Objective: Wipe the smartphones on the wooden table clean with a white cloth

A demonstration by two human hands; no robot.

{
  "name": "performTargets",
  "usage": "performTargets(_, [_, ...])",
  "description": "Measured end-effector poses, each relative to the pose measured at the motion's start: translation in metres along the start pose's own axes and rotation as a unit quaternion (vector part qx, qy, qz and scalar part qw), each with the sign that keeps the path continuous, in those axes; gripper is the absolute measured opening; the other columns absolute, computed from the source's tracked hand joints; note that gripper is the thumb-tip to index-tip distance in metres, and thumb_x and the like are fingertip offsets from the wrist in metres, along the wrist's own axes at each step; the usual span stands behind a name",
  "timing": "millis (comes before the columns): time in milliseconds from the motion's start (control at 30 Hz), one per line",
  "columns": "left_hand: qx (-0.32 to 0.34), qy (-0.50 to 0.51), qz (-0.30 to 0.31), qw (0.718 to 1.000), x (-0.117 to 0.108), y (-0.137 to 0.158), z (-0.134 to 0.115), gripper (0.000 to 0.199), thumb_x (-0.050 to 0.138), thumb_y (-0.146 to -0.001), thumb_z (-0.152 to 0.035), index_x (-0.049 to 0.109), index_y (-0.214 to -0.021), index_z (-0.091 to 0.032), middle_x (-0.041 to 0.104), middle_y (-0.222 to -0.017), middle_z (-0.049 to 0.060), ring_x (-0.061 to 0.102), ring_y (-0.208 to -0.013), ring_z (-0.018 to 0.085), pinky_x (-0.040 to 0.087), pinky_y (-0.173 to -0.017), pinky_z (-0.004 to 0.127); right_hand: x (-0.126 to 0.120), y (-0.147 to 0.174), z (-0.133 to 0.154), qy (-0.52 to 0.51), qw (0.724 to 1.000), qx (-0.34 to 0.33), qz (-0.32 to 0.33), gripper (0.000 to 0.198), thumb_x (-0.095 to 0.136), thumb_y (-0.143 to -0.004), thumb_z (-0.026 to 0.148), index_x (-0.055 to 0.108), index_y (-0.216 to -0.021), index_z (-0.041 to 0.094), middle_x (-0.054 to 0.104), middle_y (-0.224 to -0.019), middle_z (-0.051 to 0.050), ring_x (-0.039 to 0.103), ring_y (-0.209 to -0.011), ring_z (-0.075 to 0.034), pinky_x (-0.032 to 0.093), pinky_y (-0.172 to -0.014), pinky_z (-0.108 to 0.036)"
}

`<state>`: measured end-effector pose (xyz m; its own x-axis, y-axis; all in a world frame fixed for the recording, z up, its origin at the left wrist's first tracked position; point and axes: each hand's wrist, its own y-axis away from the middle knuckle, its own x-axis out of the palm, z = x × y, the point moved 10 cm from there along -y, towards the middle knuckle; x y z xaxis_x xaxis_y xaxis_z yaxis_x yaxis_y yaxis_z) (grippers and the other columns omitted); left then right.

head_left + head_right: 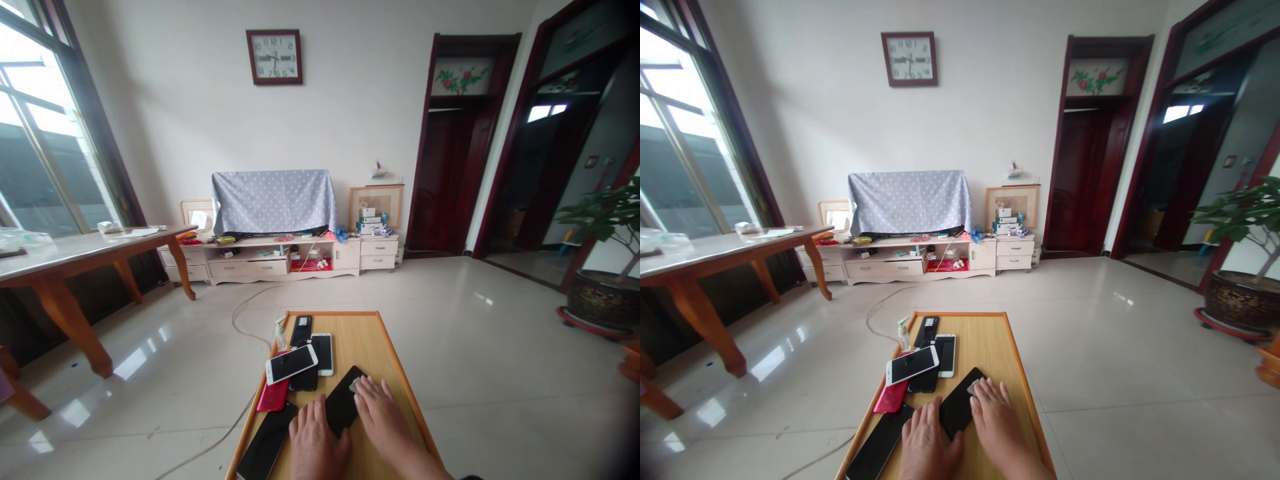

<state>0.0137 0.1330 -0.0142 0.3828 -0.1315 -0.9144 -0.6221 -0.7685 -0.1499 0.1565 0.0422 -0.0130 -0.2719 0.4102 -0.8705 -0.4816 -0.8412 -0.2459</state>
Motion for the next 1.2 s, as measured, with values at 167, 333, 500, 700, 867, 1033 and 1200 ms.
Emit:
performTargets(167, [-0.008, -0.001, -0.002, 1.0, -0.002, 0.0, -0.001, 0.068, 0.059, -0.075, -0.04, 0.048, -0.14, -0.019, 0.059, -0.135, 0.012, 0.045, -0.129, 0.029, 0.024, -0.109, 0.041, -0.001, 0.005, -0.006, 0.028, 1.0, -0.001, -0.003, 0.053, 0.03, -0.104, 0.044, 0.051, -0.146, 0.018, 0.048, -0.149, -0.012, 0.041, -0.142, -0.029, 0.026, -0.12, -0.054])
performTargets(333, [0.006, 0.002, 0.011, 1.0, 0.003, -0.001, 0.002, 0.063, 0.056, -0.078, -0.039, 0.051, -0.137, -0.02, 0.059, -0.134, 0.011, 0.046, -0.126, 0.028, 0.026, -0.107, 0.041, 0.014, 0.032, 0.04, 0.001, 0.996, -0.079, 0.05, 0.049, 0.036, -0.104, 0.042, 0.051, -0.146, 0.021, 0.05, -0.148, -0.01, 0.045, -0.139, -0.03, 0.03, -0.119, -0.054])
performTargets(500, [0.011, -0.004, 0.026, 1.0, 0.0, 0.001, -0.001, 0.059, 0.056, -0.078, -0.039, 0.054, -0.134, -0.023, 0.059, -0.133, 0.008, 0.046, -0.124, 0.027, 0.026, -0.106, 0.04, 0.008, 0.038, 0.052, -0.005, 0.995, -0.076, 0.063, 0.049, 0.033, -0.105, 0.041, 0.052, -0.145, 0.02, 0.052, -0.146, -0.011, 0.046, -0.138, -0.03, 0.027, -0.12, -0.055])
performTargets(700, [0.012, -0.011, 0.04, 0.999, -0.004, 0.004, -0.007, 0.052, 0.053, -0.083, -0.043, 0.055, -0.131, -0.024, 0.053, -0.141, 0.008, 0.044, -0.128, 0.026, 0.026, -0.107, 0.038, 0.0, 0.034, 0.053, -0.017, 0.996, -0.053, 0.068, 0.049, 0.03, -0.105, 0.039, 0.055, -0.143, 0.02, 0.054, -0.144, -0.011, 0.047, -0.137, -0.029, 0.025, -0.12, -0.056])
performTargets(867, [0.019, 0.0, 0.025, 1.0, 0.001, 0.003, -0.002, 0.05, 0.052, -0.083, -0.032, 0.053, -0.132, -0.022, 0.058, -0.134, 0.008, 0.046, -0.126, 0.025, 0.026, -0.106, 0.038, 0.001, 0.034, 0.059, -0.025, 0.997, -0.027, 0.061, 0.048, 0.032, -0.104, 0.038, 0.059, -0.139, 0.018, 0.055, -0.143, -0.012, 0.048, -0.136, -0.031, 0.025, -0.12, -0.058])
performTargets(1033, [0.027, -0.001, 0.016, 1.0, 0.006, 0.002, 0.004, 0.057, 0.05, -0.08, -0.019, 0.049, -0.137, -0.02, 0.057, -0.137, 0.008, 0.044, -0.128, 0.023, 0.024, -0.107, 0.036, 0.01, 0.037, 0.069, -0.055, 0.996, -0.044, 0.059, 0.043, 0.037, -0.102, 0.034, 0.062, -0.135, 0.023, 0.059, -0.14, -0.008, 0.052, -0.134, -0.028, 0.024, -0.121, -0.052])
performTargets(1200, [0.014, 0.009, 0.009, 1.0, 0.0, 0.003, 0.0, 0.056, 0.056, -0.081, -0.036, 0.051, -0.135, -0.02, 0.057, -0.135, 0.01, 0.045, -0.128, 0.026, 0.025, -0.108, 0.038, -0.006, 0.023, 0.042, -0.029, 0.998, -0.037, 0.035, 0.045, 0.032, -0.104, 0.036, 0.059, -0.139, 0.024, 0.06, -0.14, -0.008, 0.051, -0.134, -0.025, 0.022, -0.122, -0.05])
